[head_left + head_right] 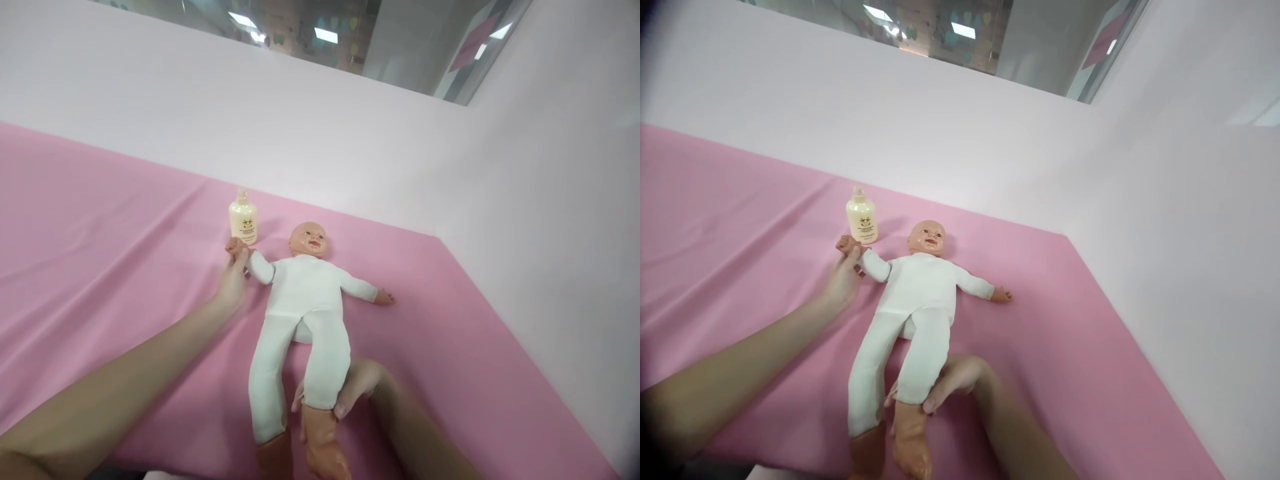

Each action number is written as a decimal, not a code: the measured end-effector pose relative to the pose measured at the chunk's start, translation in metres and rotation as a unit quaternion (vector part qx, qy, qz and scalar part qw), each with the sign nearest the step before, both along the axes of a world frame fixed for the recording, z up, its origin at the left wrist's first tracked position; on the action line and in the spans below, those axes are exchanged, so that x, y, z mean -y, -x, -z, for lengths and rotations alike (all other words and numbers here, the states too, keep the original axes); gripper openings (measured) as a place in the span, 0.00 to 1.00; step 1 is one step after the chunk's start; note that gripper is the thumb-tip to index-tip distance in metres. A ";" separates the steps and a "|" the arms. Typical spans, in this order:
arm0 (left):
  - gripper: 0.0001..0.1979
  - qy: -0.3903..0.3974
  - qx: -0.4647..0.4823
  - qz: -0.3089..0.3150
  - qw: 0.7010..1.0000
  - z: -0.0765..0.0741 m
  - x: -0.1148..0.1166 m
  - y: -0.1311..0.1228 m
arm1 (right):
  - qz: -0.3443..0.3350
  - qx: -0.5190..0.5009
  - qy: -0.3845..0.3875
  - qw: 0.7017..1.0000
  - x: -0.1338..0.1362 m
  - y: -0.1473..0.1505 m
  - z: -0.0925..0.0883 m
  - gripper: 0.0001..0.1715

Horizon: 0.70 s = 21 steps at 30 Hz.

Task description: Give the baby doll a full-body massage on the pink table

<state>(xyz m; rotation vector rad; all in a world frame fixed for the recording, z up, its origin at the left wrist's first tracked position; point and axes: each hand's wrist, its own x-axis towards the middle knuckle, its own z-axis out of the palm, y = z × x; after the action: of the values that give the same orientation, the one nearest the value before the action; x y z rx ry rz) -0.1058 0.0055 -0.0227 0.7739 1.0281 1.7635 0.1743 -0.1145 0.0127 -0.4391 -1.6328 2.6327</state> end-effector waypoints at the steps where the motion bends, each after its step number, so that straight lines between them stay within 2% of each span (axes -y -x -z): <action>1: 0.19 -0.031 -0.019 0.013 0.999 -0.006 0.006 -0.005 | 0.002 -0.009 0.017 1.000 0.001 -0.001 0.003 0.30; 4: 0.18 -0.110 -0.114 0.051 0.986 -0.017 0.023 -0.016 | 0.040 -0.063 0.073 0.995 0.003 -0.003 0.018 0.33; 6: 0.17 -0.141 -0.214 0.085 0.963 -0.020 0.032 -0.020 | 0.093 -0.111 0.085 0.986 0.003 -0.003 0.028 0.35; 8: 0.17 -0.178 -0.326 0.129 0.920 -0.019 0.039 -0.022 | 0.172 -0.133 0.080 0.973 0.002 -0.002 0.033 0.35; 10: 0.16 -0.237 -0.416 0.169 0.861 -0.017 0.042 -0.024 | 0.257 -0.118 0.076 0.956 0.000 -0.001 0.031 0.31; 12: 0.14 -0.296 -0.473 0.190 0.808 -0.014 0.043 -0.025 | 0.328 -0.081 0.084 0.937 0.000 0.001 0.027 0.27; 14: 0.15 -0.326 -0.505 0.190 0.776 -0.011 0.042 -0.025 | 0.373 -0.050 0.097 0.921 -0.001 0.003 0.024 0.24; 16: 0.16 -0.337 -0.523 0.184 0.761 -0.009 0.041 -0.025 | 0.396 -0.036 0.105 0.912 -0.002 0.003 0.024 0.24; 21: 0.17 -0.353 -0.537 0.177 0.745 -0.006 0.039 -0.024 | 0.393 -0.033 0.110 0.912 -0.005 0.001 0.030 0.24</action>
<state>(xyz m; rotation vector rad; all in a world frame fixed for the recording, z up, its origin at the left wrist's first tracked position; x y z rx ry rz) -0.0815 -0.0334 -0.0164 2.4807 0.7239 1.2493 0.1729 -0.1092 -0.0175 -0.7972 -0.8540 2.1546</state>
